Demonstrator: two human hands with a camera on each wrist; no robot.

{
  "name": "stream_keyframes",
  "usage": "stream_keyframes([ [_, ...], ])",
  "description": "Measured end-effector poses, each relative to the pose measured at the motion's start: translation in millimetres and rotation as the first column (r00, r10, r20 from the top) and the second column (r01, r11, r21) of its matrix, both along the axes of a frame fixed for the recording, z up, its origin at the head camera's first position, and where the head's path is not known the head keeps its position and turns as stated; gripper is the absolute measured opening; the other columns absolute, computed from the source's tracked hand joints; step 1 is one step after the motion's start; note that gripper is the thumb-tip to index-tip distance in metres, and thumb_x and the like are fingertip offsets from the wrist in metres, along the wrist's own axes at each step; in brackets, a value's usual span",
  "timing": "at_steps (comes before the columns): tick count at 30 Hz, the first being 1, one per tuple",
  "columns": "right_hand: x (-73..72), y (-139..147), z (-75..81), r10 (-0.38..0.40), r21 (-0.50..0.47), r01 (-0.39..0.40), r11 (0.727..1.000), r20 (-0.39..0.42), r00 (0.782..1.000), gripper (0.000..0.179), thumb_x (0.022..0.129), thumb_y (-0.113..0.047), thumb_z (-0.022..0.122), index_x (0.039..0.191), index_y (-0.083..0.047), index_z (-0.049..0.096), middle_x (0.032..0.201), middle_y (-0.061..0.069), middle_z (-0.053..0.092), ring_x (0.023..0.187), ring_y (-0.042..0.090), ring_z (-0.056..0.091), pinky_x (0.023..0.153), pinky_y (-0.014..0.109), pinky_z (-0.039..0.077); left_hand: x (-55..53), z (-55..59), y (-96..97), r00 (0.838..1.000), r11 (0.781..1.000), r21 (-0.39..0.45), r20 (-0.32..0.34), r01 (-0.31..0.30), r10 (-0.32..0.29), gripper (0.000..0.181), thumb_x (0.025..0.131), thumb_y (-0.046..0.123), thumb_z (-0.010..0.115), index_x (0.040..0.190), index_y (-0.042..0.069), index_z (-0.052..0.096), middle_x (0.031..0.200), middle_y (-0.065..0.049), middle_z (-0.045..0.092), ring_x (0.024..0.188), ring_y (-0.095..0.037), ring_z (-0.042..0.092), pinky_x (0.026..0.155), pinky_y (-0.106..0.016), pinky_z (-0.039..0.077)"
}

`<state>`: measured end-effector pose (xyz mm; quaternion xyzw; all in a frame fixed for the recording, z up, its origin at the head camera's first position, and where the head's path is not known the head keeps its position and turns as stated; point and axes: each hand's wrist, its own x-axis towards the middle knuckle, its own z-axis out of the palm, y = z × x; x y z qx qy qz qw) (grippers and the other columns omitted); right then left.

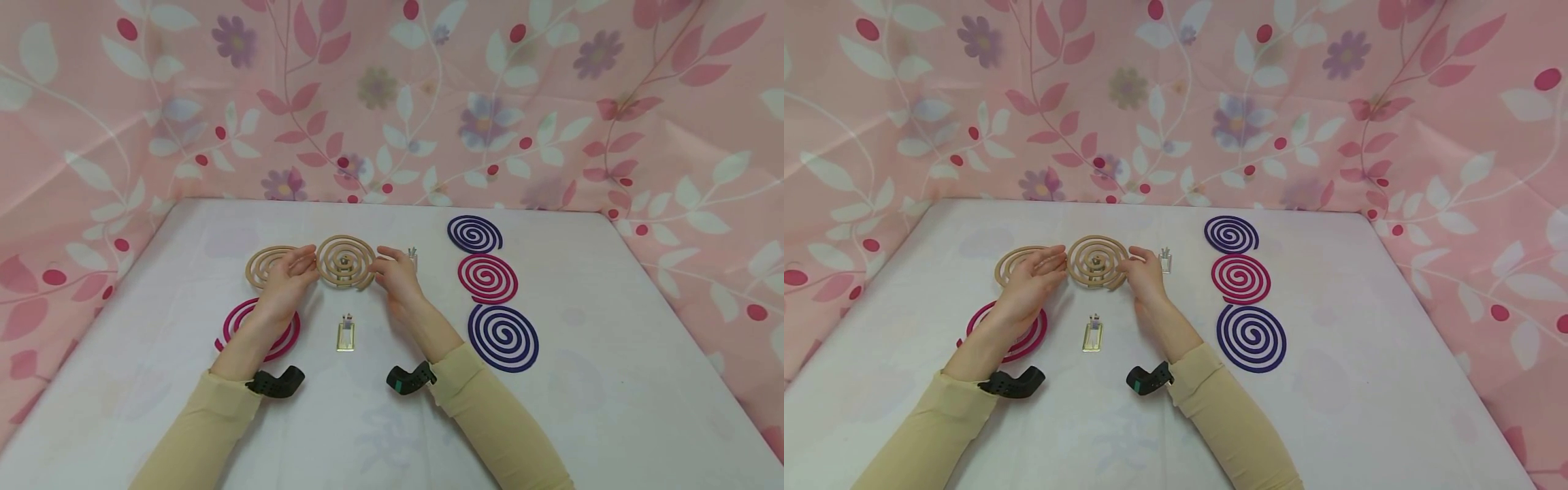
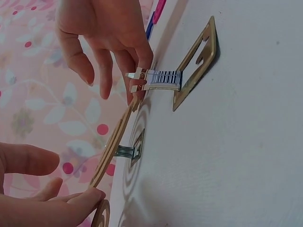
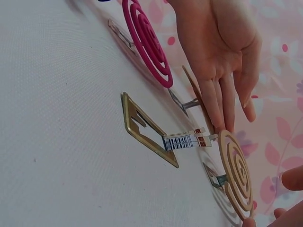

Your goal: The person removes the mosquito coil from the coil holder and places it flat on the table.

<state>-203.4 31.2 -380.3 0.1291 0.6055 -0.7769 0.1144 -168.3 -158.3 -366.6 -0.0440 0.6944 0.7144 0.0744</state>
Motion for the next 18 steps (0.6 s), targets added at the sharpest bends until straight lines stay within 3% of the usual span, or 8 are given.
stream_keyframes([
  [11,0.0,0.2,-0.3,-0.005,0.004,0.005,1.000,-0.010,1.000,0.059,0.084,0.004,0.056,0.142,0.001,0.047,0.141,0.018,0.049,0.118,0.022,0.052,0.108,0.040,0.041,-0.2,0.7,-0.4,1.000,1.000,-0.009,0.011,-0.018,0.018,0.055,0.101,-0.004,0.044,0.153,-0.004,0.028,0.159,-0.022,0.031,0.148,-0.028,0.033,0.122,-0.040,0.026],
  [18,0.1,0.0,1.8,-0.001,-0.053,0.000,0.999,-0.018,1.000,0.062,0.083,0.009,0.053,0.144,0.002,0.044,0.138,0.019,0.045,0.103,0.020,0.053,0.104,0.042,0.047,0.6,2.6,-0.1,1.000,1.000,-0.007,0.005,-0.025,0.025,0.056,0.100,-0.004,0.046,0.153,-0.004,0.029,0.157,-0.024,0.034,0.146,-0.029,0.036,0.121,-0.038,0.030],
])
